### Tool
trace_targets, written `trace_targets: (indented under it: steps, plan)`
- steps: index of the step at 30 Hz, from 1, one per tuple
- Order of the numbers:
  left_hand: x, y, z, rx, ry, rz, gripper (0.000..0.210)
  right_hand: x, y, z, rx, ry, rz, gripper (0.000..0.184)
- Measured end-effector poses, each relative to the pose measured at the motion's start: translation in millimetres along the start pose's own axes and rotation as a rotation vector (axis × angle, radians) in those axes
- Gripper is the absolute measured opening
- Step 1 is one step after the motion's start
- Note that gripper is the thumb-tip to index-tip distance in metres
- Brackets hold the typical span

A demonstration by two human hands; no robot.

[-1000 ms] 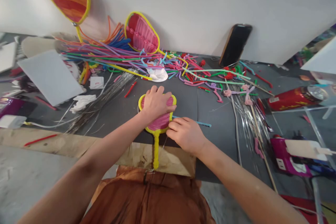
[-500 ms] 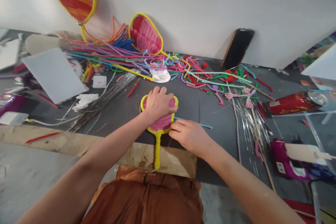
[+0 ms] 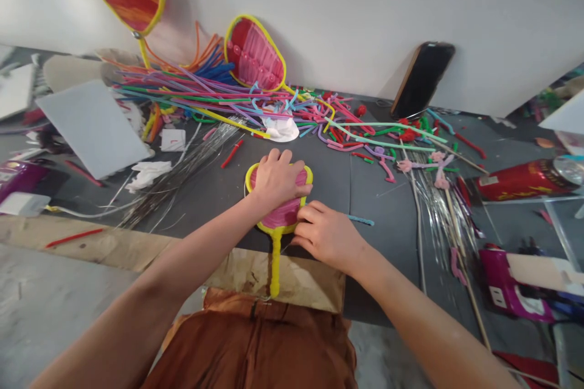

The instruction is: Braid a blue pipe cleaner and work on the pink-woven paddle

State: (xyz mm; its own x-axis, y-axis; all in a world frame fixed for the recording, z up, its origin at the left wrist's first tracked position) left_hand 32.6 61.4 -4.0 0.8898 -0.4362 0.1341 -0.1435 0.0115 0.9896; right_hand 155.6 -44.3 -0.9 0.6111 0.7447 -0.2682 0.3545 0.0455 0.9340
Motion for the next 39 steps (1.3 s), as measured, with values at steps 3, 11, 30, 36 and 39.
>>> trace_targets:
  steps: [3, 11, 30, 36, 39]
  plan:
    - [0.0, -1.4, -0.3, 0.005, 0.000, 0.000, 0.038, -3.6, -4.5, -2.8, 0.032, -0.050, -0.013, 0.016]
    - [-0.1, -3.4, -1.2, 0.018, -0.002, 0.000, 0.038, -9.4, -9.4, -3.5, 0.090, -0.139, -0.031, 0.012]
    - [-0.3, -3.5, -1.3, 0.009, -0.009, -0.010, 0.038, -15.1, -12.6, -6.9, 0.112, -0.288, -0.043, 0.018]
    - [-0.6, -3.9, -1.3, 0.021, -0.015, 0.001, 0.038, -15.4, -13.8, -8.7, 0.109, -0.298, -0.034, 0.018]
    - [-0.9, -5.0, -1.4, 0.031, -0.021, 0.005, 0.038, -15.6, -16.1, -8.0, 0.120, -0.318, -0.048, 0.018]
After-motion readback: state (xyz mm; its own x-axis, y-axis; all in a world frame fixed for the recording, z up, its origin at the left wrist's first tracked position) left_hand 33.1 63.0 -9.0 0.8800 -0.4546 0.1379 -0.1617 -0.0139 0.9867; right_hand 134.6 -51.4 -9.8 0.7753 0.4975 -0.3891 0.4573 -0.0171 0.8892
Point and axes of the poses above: each hand's wrist, its own z-axis away from the middle knuckle, its own y-axis out of the back of the hand, x = y × z, the point moved 1 cm from there along -z, towards the middle knuckle, and after that the axes turned 9 degrees about y, right-handed, at the moved point
